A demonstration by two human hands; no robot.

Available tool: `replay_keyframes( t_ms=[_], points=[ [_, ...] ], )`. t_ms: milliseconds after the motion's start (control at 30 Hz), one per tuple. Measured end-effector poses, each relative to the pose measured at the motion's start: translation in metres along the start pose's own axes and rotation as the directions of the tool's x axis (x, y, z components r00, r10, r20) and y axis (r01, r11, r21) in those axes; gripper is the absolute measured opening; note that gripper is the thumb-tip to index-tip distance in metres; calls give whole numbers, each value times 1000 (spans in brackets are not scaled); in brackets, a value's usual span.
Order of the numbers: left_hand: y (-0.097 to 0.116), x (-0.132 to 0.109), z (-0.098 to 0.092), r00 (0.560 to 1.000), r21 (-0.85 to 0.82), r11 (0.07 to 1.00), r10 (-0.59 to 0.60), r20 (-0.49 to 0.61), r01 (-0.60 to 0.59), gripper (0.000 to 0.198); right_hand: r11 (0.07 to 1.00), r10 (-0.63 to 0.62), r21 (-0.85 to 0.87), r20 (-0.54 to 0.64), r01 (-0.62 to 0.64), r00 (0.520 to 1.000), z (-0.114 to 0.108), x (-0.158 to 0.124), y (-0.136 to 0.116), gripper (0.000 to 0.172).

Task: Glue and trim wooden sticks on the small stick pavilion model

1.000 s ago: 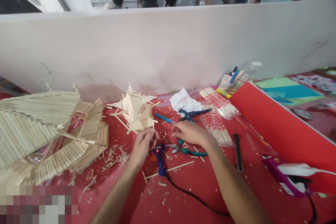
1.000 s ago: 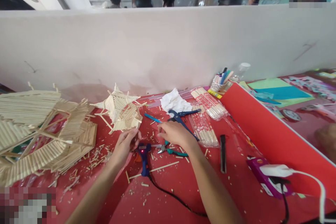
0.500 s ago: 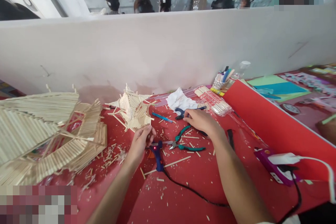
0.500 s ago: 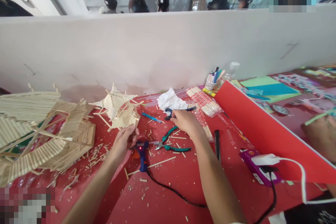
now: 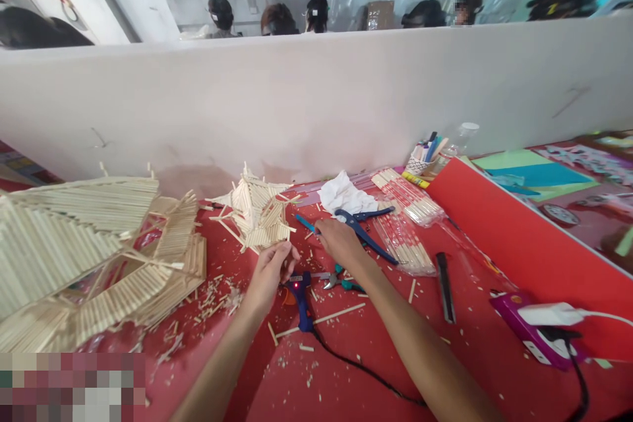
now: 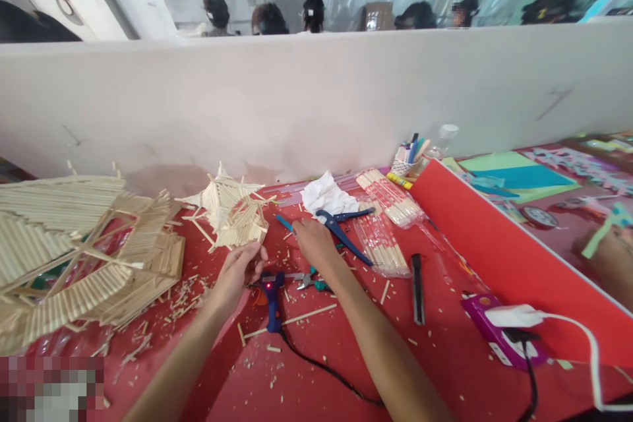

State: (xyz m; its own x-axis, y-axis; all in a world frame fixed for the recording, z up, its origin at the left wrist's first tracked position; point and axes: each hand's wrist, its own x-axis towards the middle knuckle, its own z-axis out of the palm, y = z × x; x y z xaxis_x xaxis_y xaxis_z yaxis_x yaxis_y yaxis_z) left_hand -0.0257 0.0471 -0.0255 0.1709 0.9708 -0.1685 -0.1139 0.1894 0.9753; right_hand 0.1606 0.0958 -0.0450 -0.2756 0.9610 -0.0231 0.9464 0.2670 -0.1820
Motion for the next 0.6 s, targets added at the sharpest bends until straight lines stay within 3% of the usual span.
replay_keyframes(
  t_ms=[367, 600],
  points=[
    [-2, 1, -1, 1000, -5, 1000, -7, 10, 7, 43, 996, 89, 16, -25, -89, 996, 3, -4, 1, 25],
    [-5, 2, -2, 1000, 0, 1000, -7, 17, 7, 43, 973, 120, 209, -88, -99, 989, -1, -3, 6, 27]
  ],
)
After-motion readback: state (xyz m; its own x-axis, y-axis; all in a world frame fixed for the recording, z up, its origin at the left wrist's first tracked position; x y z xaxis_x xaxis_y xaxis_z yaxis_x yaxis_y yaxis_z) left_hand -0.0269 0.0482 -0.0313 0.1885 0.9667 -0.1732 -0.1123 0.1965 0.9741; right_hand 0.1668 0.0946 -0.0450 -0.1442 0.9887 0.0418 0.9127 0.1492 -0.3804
